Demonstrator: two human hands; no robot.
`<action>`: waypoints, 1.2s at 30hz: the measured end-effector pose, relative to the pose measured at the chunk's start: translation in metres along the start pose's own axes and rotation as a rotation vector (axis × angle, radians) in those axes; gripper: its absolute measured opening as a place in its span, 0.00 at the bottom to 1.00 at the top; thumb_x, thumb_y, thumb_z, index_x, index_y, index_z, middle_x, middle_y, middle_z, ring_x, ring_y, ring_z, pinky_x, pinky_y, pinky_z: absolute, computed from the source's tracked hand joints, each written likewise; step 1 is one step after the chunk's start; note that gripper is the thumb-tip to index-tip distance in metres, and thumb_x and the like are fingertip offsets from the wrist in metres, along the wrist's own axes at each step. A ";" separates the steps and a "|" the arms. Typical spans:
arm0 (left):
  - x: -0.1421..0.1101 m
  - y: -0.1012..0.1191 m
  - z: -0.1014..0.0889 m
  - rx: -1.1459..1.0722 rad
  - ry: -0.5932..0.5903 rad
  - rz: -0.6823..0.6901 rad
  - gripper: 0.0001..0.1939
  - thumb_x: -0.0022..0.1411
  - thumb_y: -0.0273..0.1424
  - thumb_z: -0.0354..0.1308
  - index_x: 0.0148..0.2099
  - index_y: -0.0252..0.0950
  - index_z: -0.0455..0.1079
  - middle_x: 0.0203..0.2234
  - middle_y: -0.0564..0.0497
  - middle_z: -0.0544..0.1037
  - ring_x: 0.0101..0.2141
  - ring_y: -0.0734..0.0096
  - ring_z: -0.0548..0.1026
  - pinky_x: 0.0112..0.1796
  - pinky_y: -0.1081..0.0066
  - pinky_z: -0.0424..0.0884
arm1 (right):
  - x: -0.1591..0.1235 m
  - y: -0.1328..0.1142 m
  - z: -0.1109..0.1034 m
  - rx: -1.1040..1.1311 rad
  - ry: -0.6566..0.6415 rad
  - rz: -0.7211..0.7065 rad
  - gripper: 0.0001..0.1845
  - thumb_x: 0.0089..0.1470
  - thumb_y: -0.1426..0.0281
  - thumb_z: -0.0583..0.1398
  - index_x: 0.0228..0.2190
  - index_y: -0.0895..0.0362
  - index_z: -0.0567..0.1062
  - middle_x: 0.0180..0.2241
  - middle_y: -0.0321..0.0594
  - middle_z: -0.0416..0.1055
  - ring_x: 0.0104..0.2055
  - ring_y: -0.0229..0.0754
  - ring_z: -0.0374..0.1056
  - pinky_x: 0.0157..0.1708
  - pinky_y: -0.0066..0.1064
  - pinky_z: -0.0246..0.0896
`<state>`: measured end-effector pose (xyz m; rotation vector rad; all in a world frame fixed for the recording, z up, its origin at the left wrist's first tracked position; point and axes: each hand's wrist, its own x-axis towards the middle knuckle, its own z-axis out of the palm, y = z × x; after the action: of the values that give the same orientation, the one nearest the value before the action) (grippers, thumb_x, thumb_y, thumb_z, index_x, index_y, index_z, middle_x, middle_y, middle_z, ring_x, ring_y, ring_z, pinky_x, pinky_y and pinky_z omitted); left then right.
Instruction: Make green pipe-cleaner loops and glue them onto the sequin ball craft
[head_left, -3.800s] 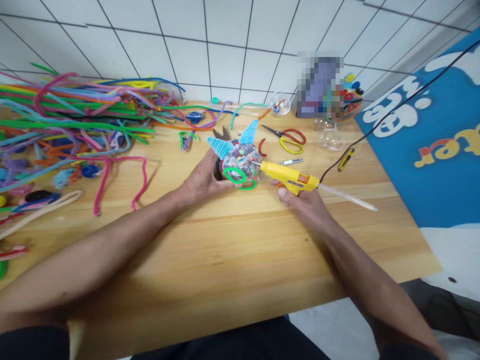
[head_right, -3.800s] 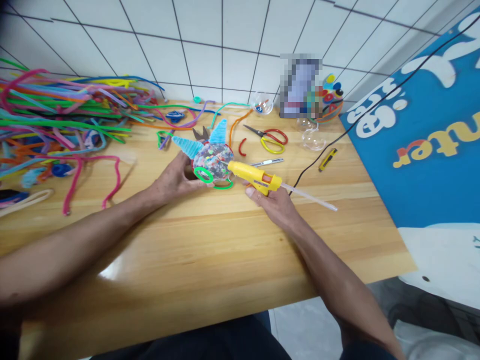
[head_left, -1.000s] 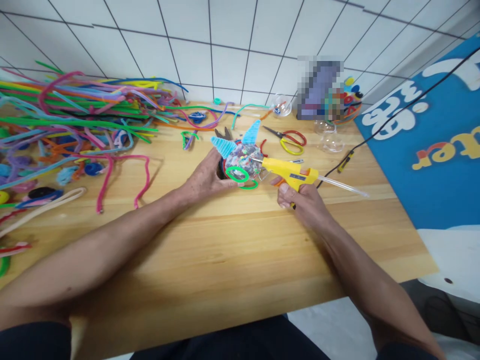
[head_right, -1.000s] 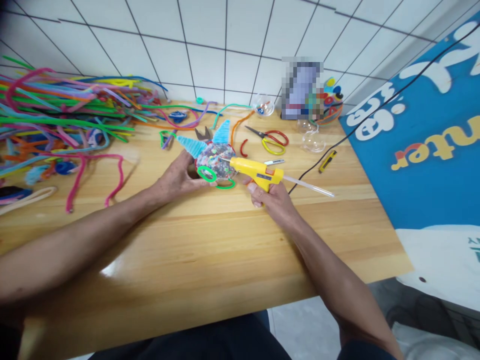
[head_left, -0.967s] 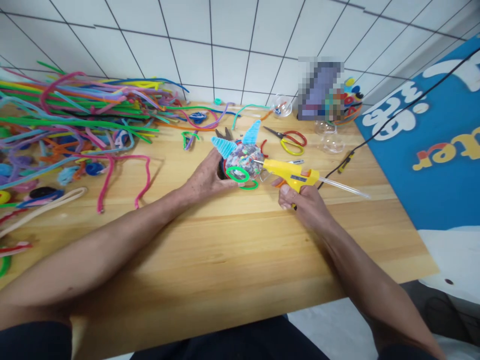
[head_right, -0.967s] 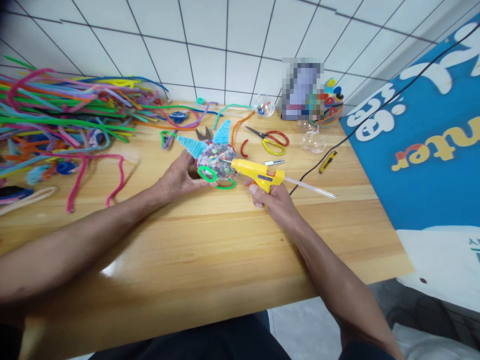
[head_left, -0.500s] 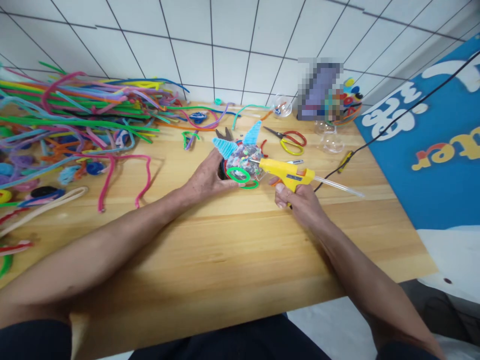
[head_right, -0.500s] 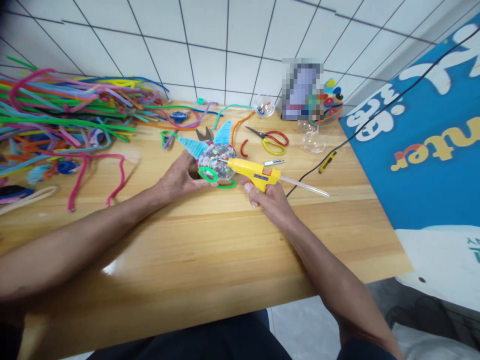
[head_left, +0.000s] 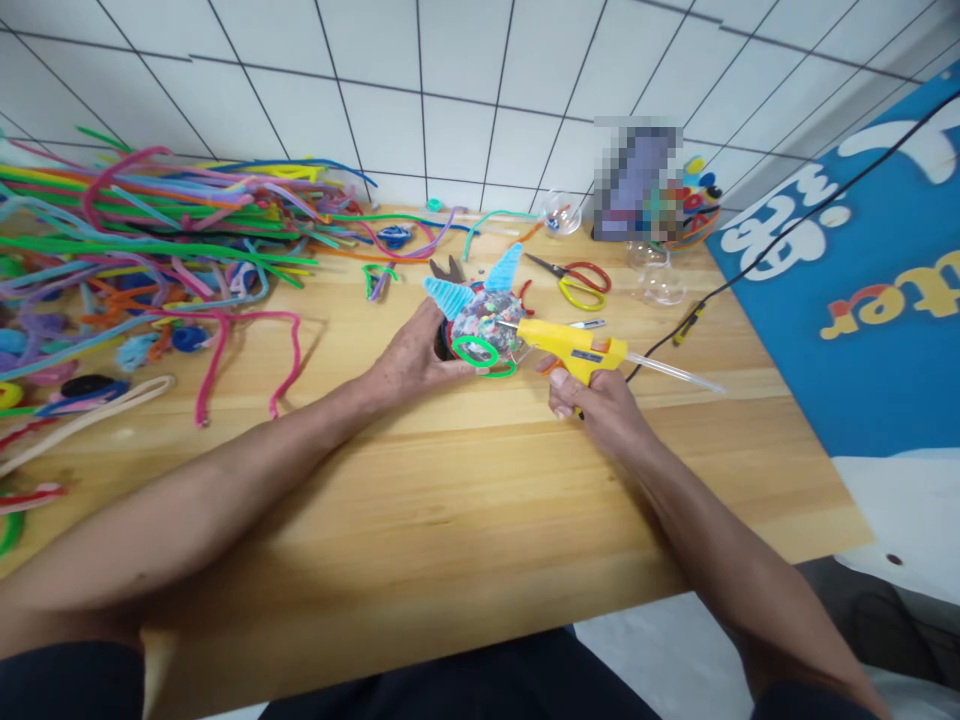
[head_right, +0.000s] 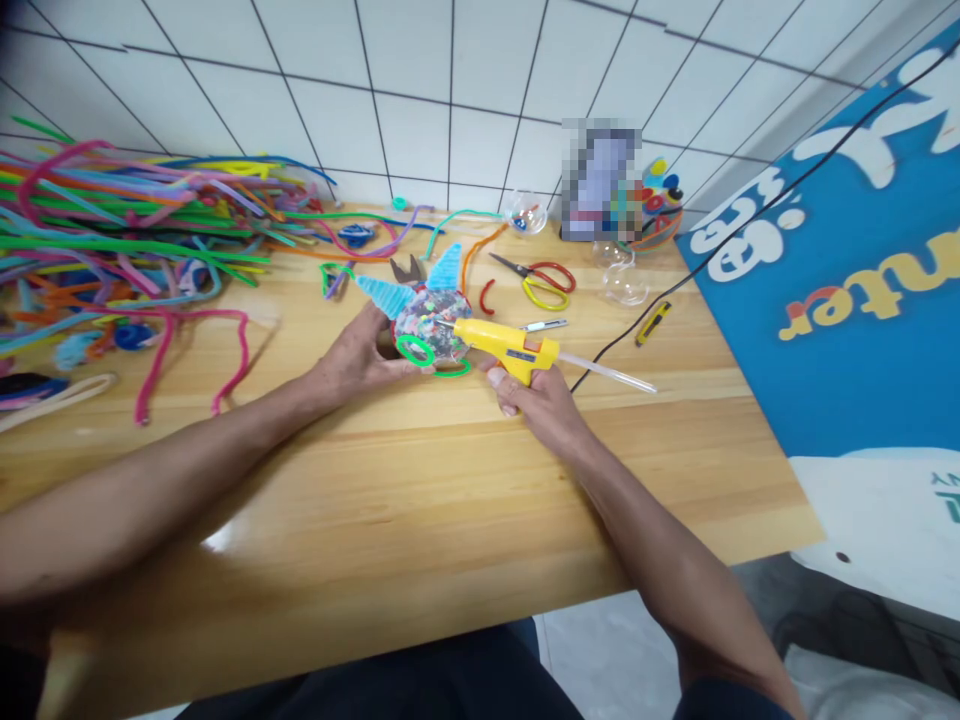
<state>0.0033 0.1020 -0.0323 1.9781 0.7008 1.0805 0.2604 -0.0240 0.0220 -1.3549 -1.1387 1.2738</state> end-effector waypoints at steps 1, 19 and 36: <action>0.000 0.000 0.000 -0.003 -0.005 0.000 0.50 0.51 0.53 0.83 0.70 0.42 0.71 0.67 0.37 0.77 0.68 0.39 0.75 0.70 0.40 0.72 | 0.001 0.000 0.001 -0.006 -0.007 -0.004 0.29 0.54 0.43 0.74 0.40 0.55 0.82 0.23 0.29 0.65 0.23 0.34 0.55 0.26 0.32 0.53; 0.001 0.010 0.003 -0.056 0.026 -0.061 0.51 0.48 0.54 0.84 0.68 0.42 0.73 0.63 0.39 0.79 0.66 0.41 0.77 0.69 0.45 0.73 | -0.004 -0.002 -0.006 0.126 0.027 0.057 0.36 0.44 0.40 0.79 0.38 0.56 0.80 0.20 0.24 0.58 0.22 0.31 0.51 0.24 0.31 0.50; 0.000 -0.001 -0.003 -0.022 -0.020 -0.006 0.48 0.54 0.51 0.82 0.71 0.42 0.71 0.64 0.38 0.78 0.69 0.39 0.74 0.69 0.43 0.73 | -0.001 -0.004 -0.009 0.150 -0.040 0.103 0.35 0.45 0.41 0.79 0.36 0.56 0.78 0.20 0.23 0.55 0.22 0.31 0.51 0.24 0.31 0.49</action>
<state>0.0002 0.1036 -0.0321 1.9643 0.6812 1.0593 0.2695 -0.0250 0.0260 -1.2951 -0.9896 1.4371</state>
